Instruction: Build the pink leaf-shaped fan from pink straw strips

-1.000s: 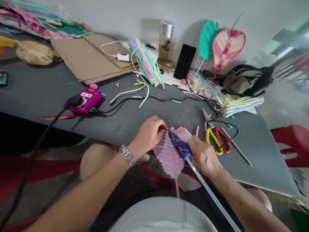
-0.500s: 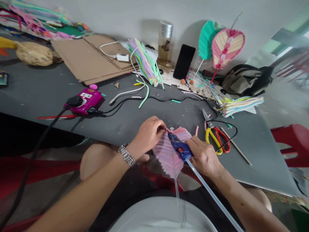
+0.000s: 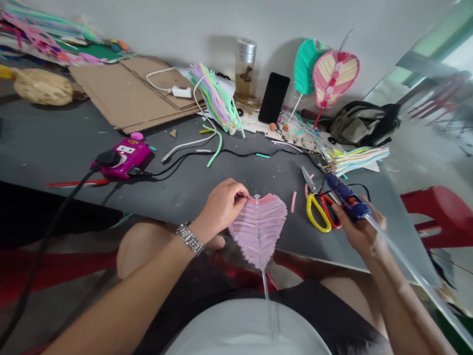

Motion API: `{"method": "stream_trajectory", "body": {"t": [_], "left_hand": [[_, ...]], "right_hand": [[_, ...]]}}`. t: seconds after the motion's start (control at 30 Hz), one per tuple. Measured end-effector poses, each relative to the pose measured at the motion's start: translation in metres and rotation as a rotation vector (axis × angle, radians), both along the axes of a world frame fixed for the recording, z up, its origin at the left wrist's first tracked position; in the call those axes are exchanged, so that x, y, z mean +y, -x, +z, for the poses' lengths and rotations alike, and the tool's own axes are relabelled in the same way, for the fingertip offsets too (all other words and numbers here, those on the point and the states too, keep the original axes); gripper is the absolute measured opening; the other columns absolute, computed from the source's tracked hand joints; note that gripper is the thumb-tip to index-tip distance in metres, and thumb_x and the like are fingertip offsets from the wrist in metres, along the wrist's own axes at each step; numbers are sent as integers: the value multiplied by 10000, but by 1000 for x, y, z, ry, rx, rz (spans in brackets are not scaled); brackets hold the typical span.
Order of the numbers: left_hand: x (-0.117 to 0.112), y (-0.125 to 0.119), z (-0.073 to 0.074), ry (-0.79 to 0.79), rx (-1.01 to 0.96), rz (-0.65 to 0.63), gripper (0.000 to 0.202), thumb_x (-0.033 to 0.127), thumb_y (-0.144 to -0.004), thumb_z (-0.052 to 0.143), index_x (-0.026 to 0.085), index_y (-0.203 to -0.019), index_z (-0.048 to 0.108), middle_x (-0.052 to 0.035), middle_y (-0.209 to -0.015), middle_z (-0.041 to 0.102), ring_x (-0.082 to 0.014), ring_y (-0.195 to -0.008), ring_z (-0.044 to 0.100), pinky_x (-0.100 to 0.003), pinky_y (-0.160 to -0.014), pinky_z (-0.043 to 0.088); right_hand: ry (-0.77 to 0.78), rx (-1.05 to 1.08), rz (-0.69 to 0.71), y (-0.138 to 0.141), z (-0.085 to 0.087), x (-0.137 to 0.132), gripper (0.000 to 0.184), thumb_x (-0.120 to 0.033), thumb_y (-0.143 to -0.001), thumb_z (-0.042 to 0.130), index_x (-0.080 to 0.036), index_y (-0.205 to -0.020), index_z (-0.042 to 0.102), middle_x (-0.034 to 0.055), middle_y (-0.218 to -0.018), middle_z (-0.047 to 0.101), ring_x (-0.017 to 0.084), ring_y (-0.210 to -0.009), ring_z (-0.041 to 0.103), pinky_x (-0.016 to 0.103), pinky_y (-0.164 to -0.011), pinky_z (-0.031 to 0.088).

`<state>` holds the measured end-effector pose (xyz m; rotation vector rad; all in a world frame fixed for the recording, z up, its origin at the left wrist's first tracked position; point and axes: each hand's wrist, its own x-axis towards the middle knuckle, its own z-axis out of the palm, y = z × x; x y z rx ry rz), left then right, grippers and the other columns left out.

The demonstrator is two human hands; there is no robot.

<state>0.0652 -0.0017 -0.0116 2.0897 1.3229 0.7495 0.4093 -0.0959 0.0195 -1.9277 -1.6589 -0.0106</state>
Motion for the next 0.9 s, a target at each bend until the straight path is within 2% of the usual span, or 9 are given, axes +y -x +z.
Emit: {"method": "stream_trajectory", "body": {"t": [0.17,0.27,0.37,0.43,0.53,0.63,0.77,0.83,0.9], "left_hand": [[2,3,-6,-50,-6,-16,117,109,-859,629,183,-862,719,-46,-899,678,-189,-838,646,-315,-779,491],[3,5,-8,-56,-12,-20,102,182,-863,610,196,-858,711,-43,-890,687,-196,-834,656,-319,-772,490],[4,6,-9,-47,-18,-23,132,257,-866,587,207,-860,709,-46,-893,694,-203,-826,663,-325,-770,493],[5,7,-10,-45,-15,-21,163,302,-866,572,216,-864,710,-47,-886,692,-210,-821,664,-331,-771,496],[5,9,-10,-41,-10,-24,206,360,-874,551,229,-872,711,-47,-885,688,-213,-803,658,-337,-769,504],[4,9,-11,-54,-6,-30,224,389,-881,547,237,-879,712,-46,-897,691,-215,-813,653,-340,-772,504],[3,8,-12,-84,-14,-25,192,343,-892,550,230,-878,705,-47,-896,695,-207,-816,642,-336,-789,505],[2,6,-11,-102,-21,-28,167,297,-897,555,220,-878,703,-49,-895,697,-206,-829,643,-333,-796,504],[-1,5,-9,-109,-16,-39,148,247,-899,567,209,-890,709,-51,-897,696,-208,-854,648,-333,-800,499]], "right_hand": [[50,-163,-234,-85,-5,-7,553,-719,-799,618,-219,-1022,700,83,-798,723,248,-681,654,330,-601,437],[116,-59,-185,-125,-20,-11,519,-632,-757,676,-216,-1065,701,83,-880,747,259,-777,692,351,-679,498],[158,-11,-101,-142,-25,-16,440,-531,-780,676,-210,-1080,702,88,-934,762,266,-851,706,383,-755,532],[148,-121,-77,-135,-19,-19,365,-470,-827,656,-204,-1071,711,106,-984,761,282,-925,695,413,-823,533],[116,-365,-61,-99,-2,-17,278,-379,-948,554,-182,-1045,726,135,-1057,740,285,-1038,660,410,-927,499],[339,-475,-20,-55,8,-7,241,-309,-982,522,-194,-1006,733,113,-1032,732,245,-1000,673,329,-851,494],[554,-576,-130,-27,11,10,166,-164,-908,558,-167,-843,710,150,-988,724,255,-901,700,320,-721,473],[493,-504,-157,-23,17,17,140,-134,-878,566,-169,-787,666,142,-899,722,247,-810,701,321,-669,467],[299,-280,-152,-12,27,26,107,-178,-891,571,-194,-795,614,89,-782,700,214,-680,673,309,-603,461]]}}
